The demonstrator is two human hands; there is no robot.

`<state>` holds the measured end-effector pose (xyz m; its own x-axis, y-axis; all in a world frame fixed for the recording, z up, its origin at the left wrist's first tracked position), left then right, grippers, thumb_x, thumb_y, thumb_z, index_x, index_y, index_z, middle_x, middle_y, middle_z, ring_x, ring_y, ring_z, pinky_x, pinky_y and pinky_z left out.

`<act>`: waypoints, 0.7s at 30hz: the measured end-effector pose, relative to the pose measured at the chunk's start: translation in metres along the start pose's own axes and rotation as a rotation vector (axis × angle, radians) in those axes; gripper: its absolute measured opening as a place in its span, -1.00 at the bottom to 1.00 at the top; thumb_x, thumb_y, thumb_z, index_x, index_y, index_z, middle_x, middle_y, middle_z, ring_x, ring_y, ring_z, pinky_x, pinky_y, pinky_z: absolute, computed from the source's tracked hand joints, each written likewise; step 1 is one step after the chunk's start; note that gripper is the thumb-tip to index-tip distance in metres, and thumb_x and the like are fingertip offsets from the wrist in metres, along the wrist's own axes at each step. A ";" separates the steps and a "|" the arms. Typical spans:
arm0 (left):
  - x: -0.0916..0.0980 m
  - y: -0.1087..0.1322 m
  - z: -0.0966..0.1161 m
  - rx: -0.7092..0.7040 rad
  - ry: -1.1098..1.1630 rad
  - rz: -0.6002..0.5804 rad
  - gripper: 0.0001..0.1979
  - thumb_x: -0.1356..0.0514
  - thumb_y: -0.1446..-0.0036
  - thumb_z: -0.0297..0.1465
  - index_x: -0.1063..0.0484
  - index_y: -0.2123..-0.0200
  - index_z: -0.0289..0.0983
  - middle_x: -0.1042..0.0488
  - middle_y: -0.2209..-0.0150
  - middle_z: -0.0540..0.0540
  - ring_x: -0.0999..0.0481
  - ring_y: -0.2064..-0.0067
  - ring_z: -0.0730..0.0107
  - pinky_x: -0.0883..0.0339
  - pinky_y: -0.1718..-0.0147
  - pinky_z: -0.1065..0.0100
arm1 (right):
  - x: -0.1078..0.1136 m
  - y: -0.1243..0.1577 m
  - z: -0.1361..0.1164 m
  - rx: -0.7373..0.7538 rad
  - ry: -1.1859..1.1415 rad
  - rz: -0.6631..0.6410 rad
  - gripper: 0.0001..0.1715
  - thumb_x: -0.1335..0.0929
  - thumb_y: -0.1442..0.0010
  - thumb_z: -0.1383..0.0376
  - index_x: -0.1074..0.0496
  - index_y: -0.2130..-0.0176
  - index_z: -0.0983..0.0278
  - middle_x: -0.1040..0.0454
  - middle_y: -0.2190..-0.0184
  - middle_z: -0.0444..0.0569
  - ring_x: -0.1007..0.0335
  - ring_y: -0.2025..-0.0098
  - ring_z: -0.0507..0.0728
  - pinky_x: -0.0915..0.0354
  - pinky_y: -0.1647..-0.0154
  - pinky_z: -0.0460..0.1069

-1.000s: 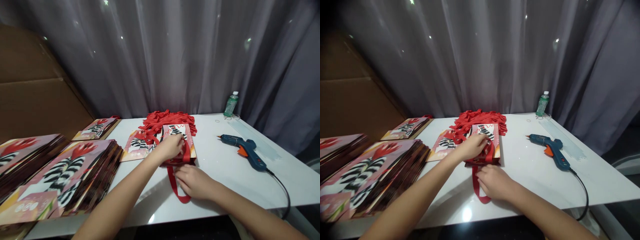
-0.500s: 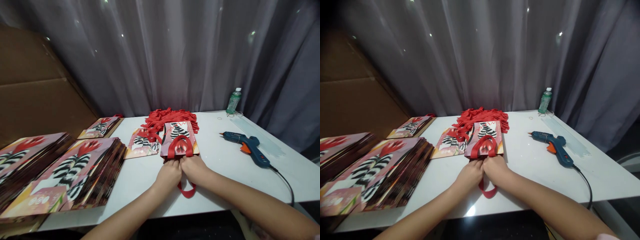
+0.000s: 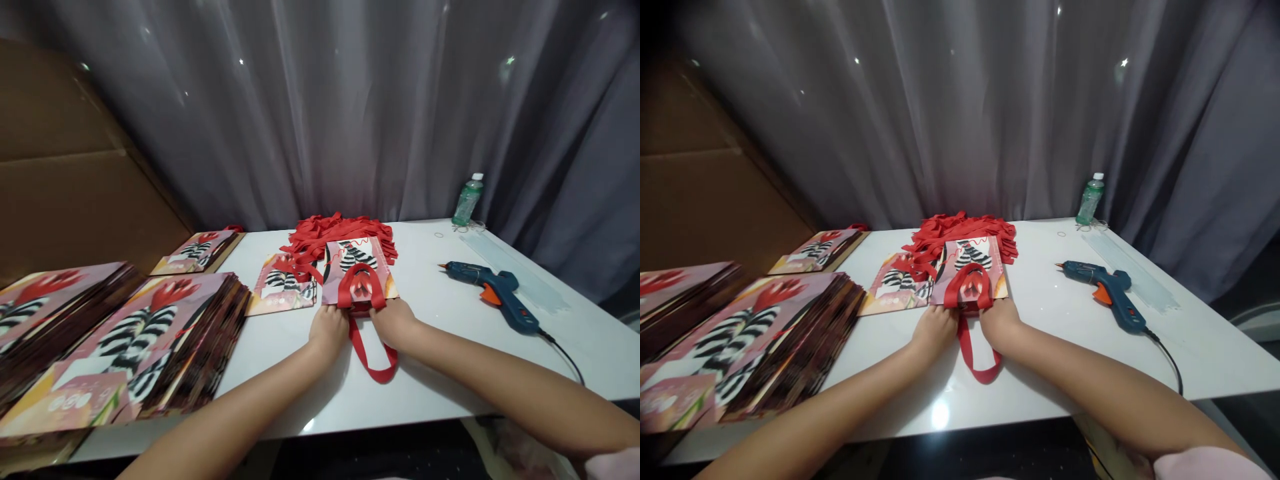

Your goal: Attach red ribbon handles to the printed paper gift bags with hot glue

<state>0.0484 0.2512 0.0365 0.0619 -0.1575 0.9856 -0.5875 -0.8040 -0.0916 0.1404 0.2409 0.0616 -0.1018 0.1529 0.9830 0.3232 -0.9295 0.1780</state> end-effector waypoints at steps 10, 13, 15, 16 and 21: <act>0.012 0.002 -0.013 -0.037 0.019 0.069 -0.63 0.07 -0.18 -0.59 -0.44 0.06 -0.39 -0.52 0.30 -0.27 -0.52 0.27 0.15 -0.34 0.22 0.24 | 0.009 0.001 0.004 0.115 -0.060 0.145 -0.59 -0.20 -0.15 0.60 -0.55 0.18 0.39 -0.58 0.24 0.22 -0.51 0.15 0.32 -0.34 0.18 0.06; 0.023 0.011 -0.010 -0.143 0.031 0.088 -0.70 0.05 -0.22 -0.58 -0.46 0.17 -0.33 -0.52 0.27 -0.26 -0.52 0.23 0.16 -0.36 0.24 0.25 | 0.007 0.006 0.009 0.195 -0.095 0.191 -0.64 -0.22 -0.18 0.57 -0.54 0.20 0.35 -0.57 0.22 0.15 -0.49 0.16 0.26 -0.32 0.21 0.01; 0.029 0.018 -0.007 -0.237 0.042 0.091 -0.75 0.02 -0.25 -0.54 -0.46 0.24 -0.28 -0.53 0.24 -0.21 -0.52 0.18 0.21 -0.38 0.21 0.28 | 0.004 0.010 0.012 0.256 -0.121 0.223 -0.65 -0.20 -0.23 0.52 -0.54 0.22 0.32 -0.56 0.21 0.09 -0.46 0.16 0.22 -0.30 0.21 0.00; 0.032 0.023 -0.004 -0.304 0.050 0.108 -0.77 0.00 -0.26 -0.53 -0.46 0.26 -0.27 -0.54 0.22 -0.18 -0.52 0.16 0.24 -0.39 0.18 0.29 | 0.003 0.012 0.013 0.284 -0.132 0.236 -0.65 -0.19 -0.25 0.50 -0.54 0.25 0.31 -0.56 0.21 0.07 -0.45 0.16 0.21 -0.30 0.20 0.00; 0.054 0.049 0.009 -0.559 0.226 0.360 -0.83 -0.11 -0.23 -0.50 -0.43 0.13 -0.27 -0.56 0.15 -0.10 -0.50 0.06 0.35 -0.38 0.03 0.32 | 0.000 0.028 0.011 0.490 -0.186 0.283 -0.72 -0.31 -0.26 0.35 -0.53 0.45 0.26 -0.56 0.32 -0.01 -0.43 0.20 0.18 -0.28 0.13 0.04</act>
<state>0.0307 0.1982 0.0844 -0.3478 -0.1869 0.9187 -0.8706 -0.2992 -0.3905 0.1595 0.2183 0.0669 0.2040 0.0194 0.9788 0.7147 -0.6862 -0.1353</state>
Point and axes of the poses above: each hand's wrist, its own y-axis away from the middle knuckle, its own x-axis out of the back of the hand, z = x × y, the point moved 8 cm from there along -y, towards the middle knuckle
